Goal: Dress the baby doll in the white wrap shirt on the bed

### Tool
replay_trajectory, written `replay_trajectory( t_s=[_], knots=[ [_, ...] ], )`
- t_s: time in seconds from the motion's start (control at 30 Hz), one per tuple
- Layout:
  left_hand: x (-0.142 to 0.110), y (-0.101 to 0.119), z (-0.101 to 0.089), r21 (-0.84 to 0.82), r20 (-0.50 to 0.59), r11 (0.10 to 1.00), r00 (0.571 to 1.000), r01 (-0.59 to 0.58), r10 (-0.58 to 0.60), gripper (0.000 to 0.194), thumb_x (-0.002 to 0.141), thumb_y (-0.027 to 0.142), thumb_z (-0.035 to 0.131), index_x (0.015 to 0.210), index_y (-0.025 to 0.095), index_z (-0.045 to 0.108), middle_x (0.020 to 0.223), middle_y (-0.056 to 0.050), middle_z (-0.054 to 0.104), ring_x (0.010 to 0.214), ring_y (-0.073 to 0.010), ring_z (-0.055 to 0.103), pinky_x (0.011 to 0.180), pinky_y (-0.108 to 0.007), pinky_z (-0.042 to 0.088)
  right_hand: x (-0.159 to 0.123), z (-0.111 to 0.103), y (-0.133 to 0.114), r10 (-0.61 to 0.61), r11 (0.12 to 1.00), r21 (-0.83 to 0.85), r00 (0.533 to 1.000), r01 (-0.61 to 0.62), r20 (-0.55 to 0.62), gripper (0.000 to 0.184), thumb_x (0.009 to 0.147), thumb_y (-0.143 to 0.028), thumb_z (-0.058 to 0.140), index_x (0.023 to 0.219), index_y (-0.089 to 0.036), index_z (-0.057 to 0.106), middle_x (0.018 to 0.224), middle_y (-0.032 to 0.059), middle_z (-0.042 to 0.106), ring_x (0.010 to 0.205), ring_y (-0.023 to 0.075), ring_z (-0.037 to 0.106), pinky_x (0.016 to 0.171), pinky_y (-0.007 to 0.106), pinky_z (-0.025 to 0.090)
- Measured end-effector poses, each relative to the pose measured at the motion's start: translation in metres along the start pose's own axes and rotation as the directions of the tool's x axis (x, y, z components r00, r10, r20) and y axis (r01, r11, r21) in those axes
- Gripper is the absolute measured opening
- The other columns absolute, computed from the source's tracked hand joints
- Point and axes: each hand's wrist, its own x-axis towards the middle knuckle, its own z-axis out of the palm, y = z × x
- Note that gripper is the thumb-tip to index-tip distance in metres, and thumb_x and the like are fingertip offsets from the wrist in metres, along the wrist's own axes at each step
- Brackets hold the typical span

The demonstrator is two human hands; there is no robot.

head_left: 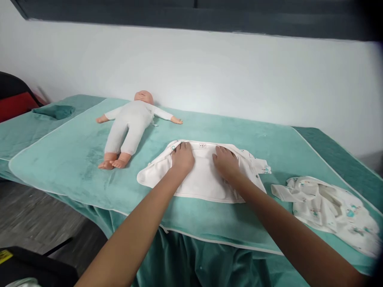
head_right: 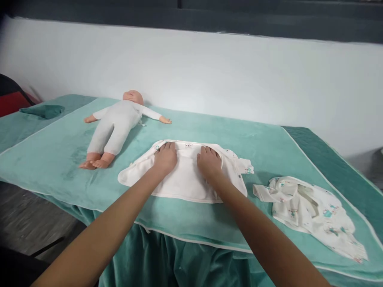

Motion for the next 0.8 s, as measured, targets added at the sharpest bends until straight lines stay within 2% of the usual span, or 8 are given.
replay_trajectory(
  t_s=[0.07, 0.13, 0.27, 0.47, 0.6, 0.7, 0.8],
  knots=[
    [0.008, 0.003, -0.001, -0.02, -0.046, 0.999, 0.998, 0.035, -0.035, 0.046, 0.098, 0.018, 0.03, 0.14, 0.011, 0.049, 0.146, -0.019, 0.053, 0.138, -0.0323, 0.047, 0.11, -0.053, 0.044, 0.005, 0.003, -0.003, 0.042, 0.999, -0.003, 0.998, -0.043, -0.054, 0.05, 0.1, -0.029, 0.037, 0.148, -0.014, 0.042, 0.156, 0.0175, 0.042, 0.14, 0.0318, 0.042, 0.107, 0.049, 0.041],
    [0.014, 0.007, -0.002, -0.044, -0.077, 0.996, 0.994, 0.078, -0.081, 0.051, 0.1, 0.023, 0.027, 0.147, 0.013, 0.043, 0.153, -0.017, 0.048, 0.144, -0.0309, 0.041, 0.113, -0.053, 0.041, 0.007, 0.006, -0.005, 0.063, 0.998, 0.001, 0.994, -0.063, -0.094, 0.054, 0.098, -0.022, 0.035, 0.152, -0.016, 0.037, 0.161, 0.0158, 0.035, 0.143, 0.0315, 0.038, 0.106, 0.05, 0.044],
    [0.025, 0.014, 0.0, -0.027, -0.077, 0.993, 0.99, 0.116, -0.118, 0.057, 0.101, 0.029, 0.024, 0.156, 0.015, 0.031, 0.163, -0.016, 0.033, 0.151, -0.0318, 0.03, 0.116, -0.057, 0.037, 0.015, 0.005, -0.004, 0.024, 0.999, -0.046, 0.993, -0.03, -0.12, 0.068, 0.089, -0.002, 0.03, 0.155, -0.014, 0.031, 0.163, 0.0163, 0.03, 0.145, 0.0323, 0.034, 0.106, 0.051, 0.045],
    [0.05, 0.021, 0.015, 0.02, -0.044, 0.992, 0.991, 0.127, -0.126, 0.061, 0.102, 0.034, 0.025, 0.159, 0.012, 0.026, 0.166, -0.018, 0.025, 0.154, -0.0334, 0.023, 0.117, -0.058, 0.035, 0.044, 0.0, 0.002, 0.028, 0.985, -0.167, 0.996, -0.043, -0.088, 0.069, 0.091, -0.006, 0.03, 0.159, -0.016, 0.026, 0.166, 0.0174, 0.023, 0.145, 0.0352, 0.034, 0.099, 0.052, 0.049],
    [0.066, 0.019, 0.024, 0.036, -0.027, 0.996, 0.996, 0.087, -0.086, 0.059, 0.102, 0.029, 0.022, 0.158, 0.013, 0.029, 0.164, -0.021, 0.029, 0.153, -0.0353, 0.026, 0.114, -0.06, 0.036, 0.064, 0.005, 0.007, 0.038, 0.986, -0.16, 0.999, -0.039, -0.011, 0.065, 0.092, -0.008, 0.029, 0.156, -0.015, 0.033, 0.164, 0.0193, 0.027, 0.143, 0.0363, 0.036, 0.1, 0.055, 0.047],
    [0.071, 0.016, 0.028, 0.051, -0.043, 0.997, 0.998, 0.053, -0.051, 0.058, 0.099, 0.017, 0.024, 0.156, 0.009, 0.032, 0.162, -0.023, 0.032, 0.151, -0.0358, 0.028, 0.116, -0.059, 0.034, 0.07, 0.01, 0.011, 0.02, 0.989, -0.144, 1.0, -0.02, 0.001, 0.06, 0.092, -0.009, 0.029, 0.151, -0.016, 0.042, 0.161, 0.0194, 0.034, 0.141, 0.0361, 0.039, 0.102, 0.056, 0.045],
    [0.07, 0.013, 0.029, 0.066, -0.125, 0.998, 0.992, -0.016, 0.024, 0.052, 0.094, 0.007, 0.029, 0.142, 0.007, 0.051, 0.155, -0.022, 0.043, 0.146, -0.0328, 0.036, 0.117, -0.05, 0.035, 0.067, 0.013, 0.012, -0.002, 0.991, -0.135, 1.0, -0.002, -0.03, 0.054, 0.094, -0.011, 0.029, 0.143, -0.015, 0.05, 0.153, 0.0204, 0.044, 0.135, 0.0358, 0.046, 0.1, 0.053, 0.046]
  ],
)
